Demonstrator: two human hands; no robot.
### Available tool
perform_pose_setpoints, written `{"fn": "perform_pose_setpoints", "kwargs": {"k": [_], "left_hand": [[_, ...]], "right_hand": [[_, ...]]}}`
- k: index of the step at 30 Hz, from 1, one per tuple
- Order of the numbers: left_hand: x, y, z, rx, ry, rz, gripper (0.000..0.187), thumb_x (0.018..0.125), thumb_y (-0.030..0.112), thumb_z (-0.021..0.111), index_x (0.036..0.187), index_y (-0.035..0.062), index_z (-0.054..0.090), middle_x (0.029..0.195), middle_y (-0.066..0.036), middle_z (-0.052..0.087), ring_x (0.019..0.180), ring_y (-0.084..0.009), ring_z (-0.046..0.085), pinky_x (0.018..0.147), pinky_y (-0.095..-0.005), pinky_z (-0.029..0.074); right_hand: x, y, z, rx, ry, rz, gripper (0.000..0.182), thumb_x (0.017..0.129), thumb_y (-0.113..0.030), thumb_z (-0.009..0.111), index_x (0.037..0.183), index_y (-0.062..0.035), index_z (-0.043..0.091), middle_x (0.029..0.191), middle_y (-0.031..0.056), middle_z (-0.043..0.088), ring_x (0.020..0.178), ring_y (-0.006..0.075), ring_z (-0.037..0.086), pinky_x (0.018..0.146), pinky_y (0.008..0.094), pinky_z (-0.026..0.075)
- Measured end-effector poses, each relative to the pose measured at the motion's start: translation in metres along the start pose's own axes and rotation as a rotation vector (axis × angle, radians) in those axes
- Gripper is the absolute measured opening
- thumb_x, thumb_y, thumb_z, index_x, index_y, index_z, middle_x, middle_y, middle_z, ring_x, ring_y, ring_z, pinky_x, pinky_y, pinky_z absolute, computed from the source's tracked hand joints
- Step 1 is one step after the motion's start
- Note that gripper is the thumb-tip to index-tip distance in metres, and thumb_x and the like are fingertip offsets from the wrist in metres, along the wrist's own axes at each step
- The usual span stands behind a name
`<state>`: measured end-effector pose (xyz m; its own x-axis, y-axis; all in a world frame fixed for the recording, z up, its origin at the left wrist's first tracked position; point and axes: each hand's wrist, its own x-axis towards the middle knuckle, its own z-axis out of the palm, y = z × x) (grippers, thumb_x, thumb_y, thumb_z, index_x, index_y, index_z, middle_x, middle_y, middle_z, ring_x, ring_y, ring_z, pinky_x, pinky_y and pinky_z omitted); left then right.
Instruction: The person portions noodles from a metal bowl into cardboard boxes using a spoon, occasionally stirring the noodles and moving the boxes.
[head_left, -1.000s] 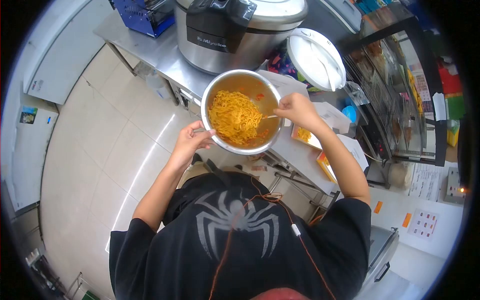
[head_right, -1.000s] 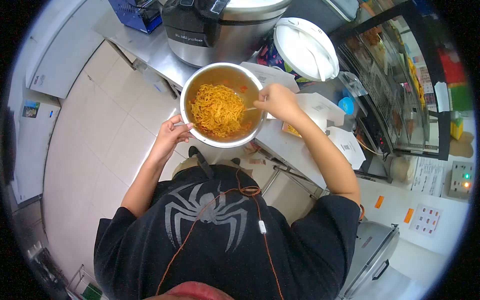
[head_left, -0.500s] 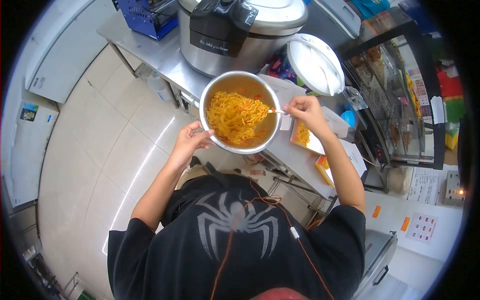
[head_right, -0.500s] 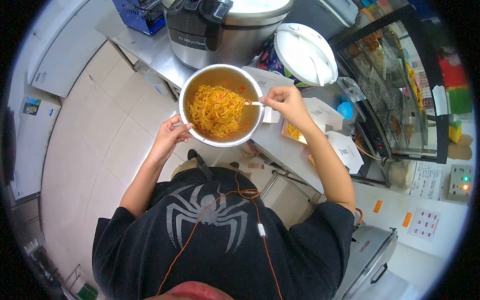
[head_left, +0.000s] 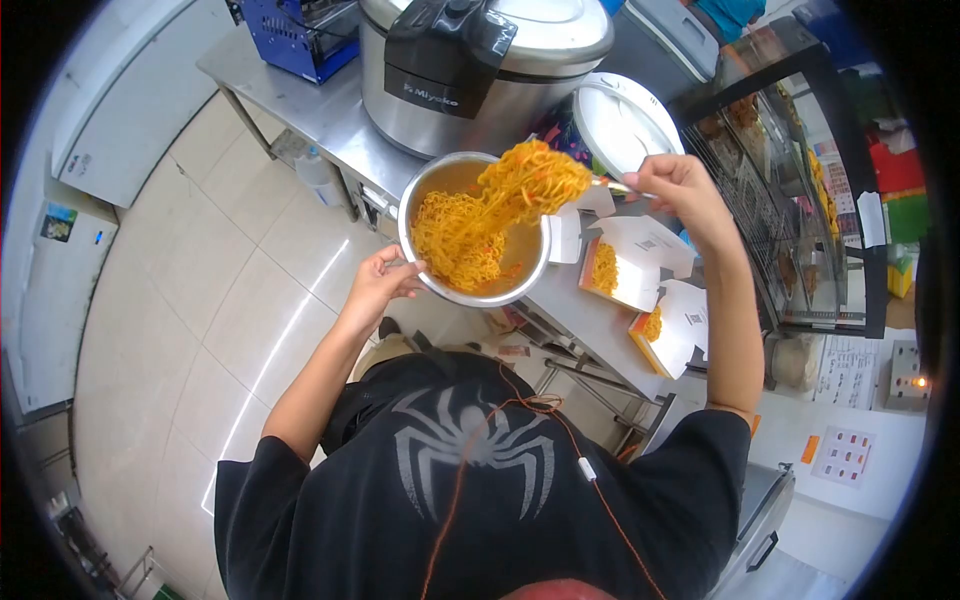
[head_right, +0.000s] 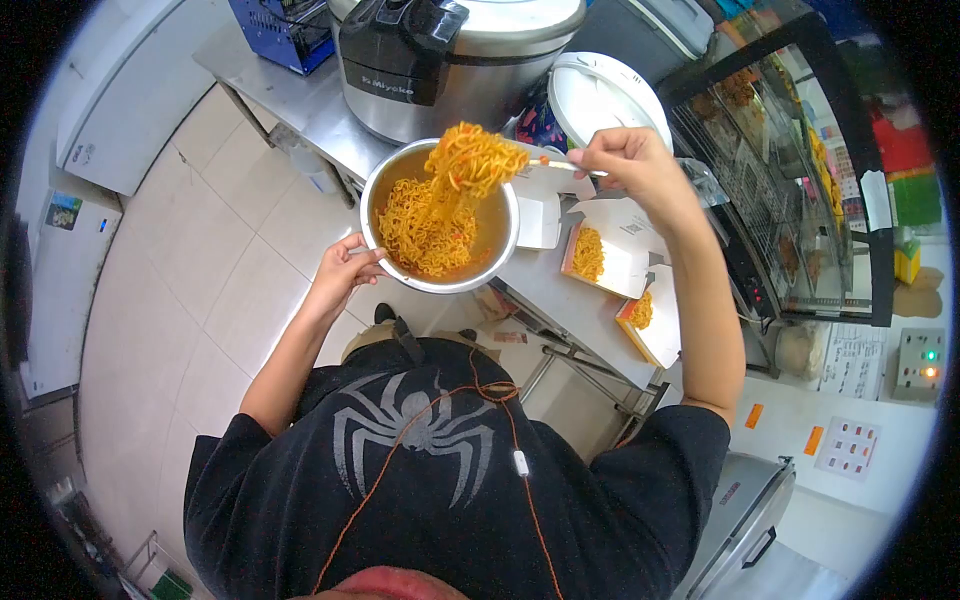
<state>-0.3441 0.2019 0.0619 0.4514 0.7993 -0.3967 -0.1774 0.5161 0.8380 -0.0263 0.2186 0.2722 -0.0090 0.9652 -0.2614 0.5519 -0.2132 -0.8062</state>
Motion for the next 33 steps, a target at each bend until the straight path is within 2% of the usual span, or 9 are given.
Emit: {"fn": "perform_pose_setpoints", "kwargs": {"k": [4, 8, 11, 12, 15, 19, 26, 29, 33], "left_hand": [[0.003, -0.003, -0.003, 0.002, -0.004, -0.004, 0.018, 0.081, 0.015, 0.060, 0.094, 0.0040, 0.056, 0.087, -0.005, 0.063, 0.070, -0.0114, 0.062, 0.060, -0.0189, 0.045], [0.005, -0.009, -0.001, 0.003, 0.011, -0.007, 0.017, 0.081, 0.015, 0.059, 0.094, 0.0043, 0.055, 0.087, -0.005, 0.063, 0.070, -0.0111, 0.062, 0.059, -0.0187, 0.044], [0.007, -0.015, -0.001, 0.013, 0.010, 0.004, 0.017, 0.081, 0.015, 0.059, 0.094, 0.0044, 0.055, 0.087, -0.005, 0.063, 0.070, -0.0108, 0.062, 0.059, -0.0185, 0.044], [0.007, -0.016, 0.000, 0.009, 0.012, 0.007, 0.017, 0.081, 0.015, 0.059, 0.094, 0.0045, 0.055, 0.087, -0.005, 0.063, 0.070, -0.0106, 0.062, 0.059, -0.0184, 0.044], [0.010, -0.020, 0.003, 0.000, 0.015, 0.014, 0.017, 0.081, 0.015, 0.059, 0.094, 0.0049, 0.055, 0.086, -0.004, 0.063, 0.070, -0.0102, 0.062, 0.059, -0.0180, 0.044], [0.014, -0.023, 0.007, 0.006, 0.011, 0.016, 0.015, 0.081, 0.015, 0.059, 0.093, 0.0056, 0.054, 0.084, -0.004, 0.063, 0.070, -0.0101, 0.062, 0.059, -0.0177, 0.044], [0.016, -0.025, 0.013, 0.001, 0.001, 0.007, 0.016, 0.081, 0.015, 0.059, 0.093, 0.0063, 0.054, 0.085, -0.004, 0.063, 0.071, -0.0103, 0.062, 0.059, -0.0179, 0.044], [0.017, -0.029, 0.018, -0.012, 0.029, 0.013, 0.018, 0.082, 0.014, 0.058, 0.097, 0.0065, 0.053, 0.083, -0.004, 0.063, 0.069, -0.0095, 0.062, 0.057, -0.0162, 0.042], [0.013, -0.032, 0.017, -0.006, 0.091, 0.010, 0.020, 0.081, 0.016, 0.060, 0.096, 0.0059, 0.053, 0.086, -0.004, 0.062, 0.070, -0.0093, 0.060, 0.060, -0.0185, 0.043]], "right_hand": [[-0.006, -0.018, -0.021, -0.017, 0.072, -0.018, 0.022, 0.072, -0.024, 0.066, 0.057, -0.0104, 0.058, 0.058, -0.0010, 0.057, 0.049, 0.0015, 0.037, 0.047, 0.0168, 0.026], [-0.013, -0.026, -0.044, -0.060, 0.145, -0.069, 0.022, 0.069, -0.031, 0.066, 0.065, -0.0098, 0.062, 0.056, -0.0044, 0.055, 0.046, -0.0010, 0.035, 0.043, 0.0160, 0.018], [-0.018, -0.032, -0.061, -0.010, 0.130, -0.087, 0.020, 0.072, -0.028, 0.064, 0.067, -0.0087, 0.061, 0.055, -0.0060, 0.052, 0.042, -0.0019, 0.031, 0.040, 0.0150, 0.014], [-0.019, -0.034, -0.069, -0.001, 0.063, -0.085, 0.021, 0.074, -0.027, 0.063, 0.066, -0.0082, 0.061, 0.054, -0.0065, 0.051, 0.041, -0.0021, 0.028, 0.039, 0.0146, 0.013], [-0.023, -0.037, -0.071, -0.024, 0.132, -0.108, 0.022, 0.075, -0.027, 0.063, 0.065, -0.0077, 0.061, 0.053, -0.0064, 0.048, 0.040, -0.0021, 0.028, 0.038, 0.0145, 0.014], [-0.023, -0.032, -0.078, -0.044, 0.106, -0.115, 0.026, 0.075, -0.030, 0.064, 0.065, -0.0066, 0.060, 0.051, -0.0065, 0.047, 0.041, -0.0024, 0.029, 0.037, 0.0148, 0.013], [-0.024, -0.024, -0.093, -0.021, 0.133, -0.142, 0.026, 0.078, -0.030, 0.061, 0.067, -0.0062, 0.059, 0.045, -0.0101, 0.035, 0.036, -0.0024, 0.024, 0.036, 0.0147, 0.013], [-0.025, -0.021, -0.102, -0.023, 0.153, -0.157, 0.028, 0.079, -0.032, 0.060, 0.067, -0.0067, 0.058, 0.045, -0.0107, 0.033, 0.036, -0.0028, 0.023, 0.035, 0.0147, 0.013], [-0.034, -0.025, -0.114, -0.076, 0.184, -0.146, 0.029, 0.080, -0.034, 0.059, 0.067, -0.0071, 0.057, 0.046, -0.0110, 0.033, 0.037, -0.0039, 0.023, 0.036, 0.0137, 0.012]]}}
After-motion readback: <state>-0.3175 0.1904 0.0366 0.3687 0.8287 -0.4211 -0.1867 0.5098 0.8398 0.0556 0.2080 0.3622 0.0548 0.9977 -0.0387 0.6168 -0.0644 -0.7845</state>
